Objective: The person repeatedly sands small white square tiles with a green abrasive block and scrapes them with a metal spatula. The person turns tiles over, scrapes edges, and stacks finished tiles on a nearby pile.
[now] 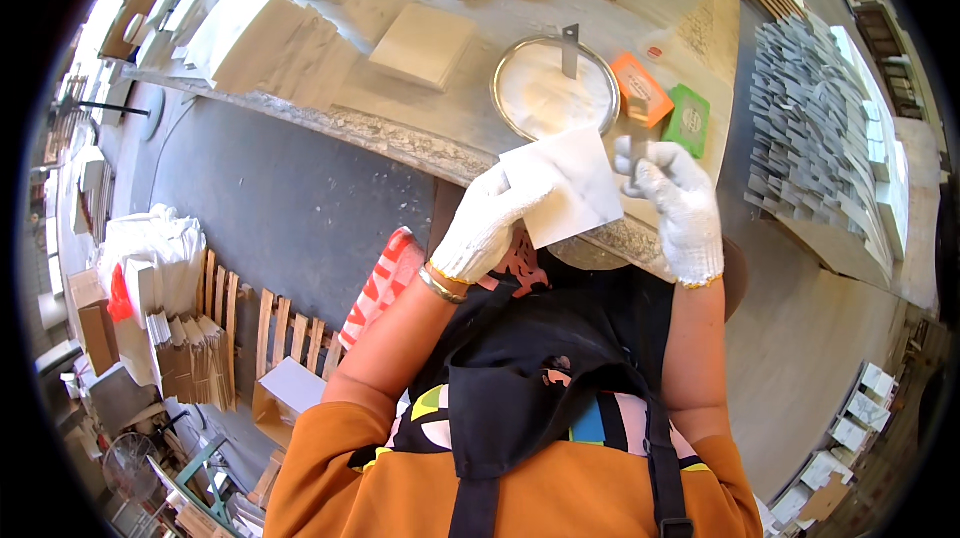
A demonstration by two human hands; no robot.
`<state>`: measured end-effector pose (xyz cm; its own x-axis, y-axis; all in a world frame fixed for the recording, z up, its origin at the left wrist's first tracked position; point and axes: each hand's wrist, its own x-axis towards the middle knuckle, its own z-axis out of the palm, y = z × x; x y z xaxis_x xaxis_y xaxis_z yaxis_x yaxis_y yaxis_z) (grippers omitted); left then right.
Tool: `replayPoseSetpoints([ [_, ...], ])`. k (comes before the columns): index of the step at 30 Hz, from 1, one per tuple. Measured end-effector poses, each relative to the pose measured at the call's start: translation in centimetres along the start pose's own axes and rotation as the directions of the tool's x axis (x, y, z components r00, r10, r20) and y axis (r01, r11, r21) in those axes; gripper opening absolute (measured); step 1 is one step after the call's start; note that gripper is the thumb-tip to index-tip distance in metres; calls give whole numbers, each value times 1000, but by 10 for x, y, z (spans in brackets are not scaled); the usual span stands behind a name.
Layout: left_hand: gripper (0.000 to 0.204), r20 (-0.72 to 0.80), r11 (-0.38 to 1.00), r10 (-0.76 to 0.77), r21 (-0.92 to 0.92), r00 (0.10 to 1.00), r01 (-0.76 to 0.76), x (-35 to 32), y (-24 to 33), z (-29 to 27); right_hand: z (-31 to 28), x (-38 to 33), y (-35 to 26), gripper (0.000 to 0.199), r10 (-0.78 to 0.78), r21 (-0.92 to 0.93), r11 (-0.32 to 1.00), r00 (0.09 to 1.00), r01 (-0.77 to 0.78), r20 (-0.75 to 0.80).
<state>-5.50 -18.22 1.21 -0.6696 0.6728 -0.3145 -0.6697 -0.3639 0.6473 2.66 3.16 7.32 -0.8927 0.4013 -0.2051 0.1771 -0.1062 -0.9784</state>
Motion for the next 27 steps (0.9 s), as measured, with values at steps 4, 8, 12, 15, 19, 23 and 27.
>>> replayPoseSetpoints([
  [4, 48, -13, 995, -60, 74, 998, 61, -2, 9, -17, -7, 14, -18, 21, 73, -210, 974, 995, -85, -62],
  [8, 47, -18, 990, -91, 103, 996, 93, -1, 12, -18, 3, 30, -19, 25, 65, -331, 941, 997, -71, -29],
  [12, 45, 10, 991, -92, 100, 996, 91, 6, 12, -21, 9, 43, -12, 23, 16, -411, 911, 1000, -17, -7],
  [15, 44, -25, 988, -130, 76, 991, 131, 11, 15, -25, 7, 51, -8, 23, 30, -476, 879, 1000, -23, 8],
  [19, 45, -11, 992, -106, 73, 994, 107, 16, 17, -28, 9, 59, -5, 23, 71, -484, 874, 997, -47, 32],
  [23, 46, -28, 991, -107, 78, 994, 109, 18, 21, -27, 10, 65, -1, 24, 70, -476, 879, 996, -32, 63],
  [27, 46, -28, 992, -108, 66, 994, 110, 19, 19, -30, 10, 66, -3, 23, 109, -422, 904, 991, -69, 72],
])
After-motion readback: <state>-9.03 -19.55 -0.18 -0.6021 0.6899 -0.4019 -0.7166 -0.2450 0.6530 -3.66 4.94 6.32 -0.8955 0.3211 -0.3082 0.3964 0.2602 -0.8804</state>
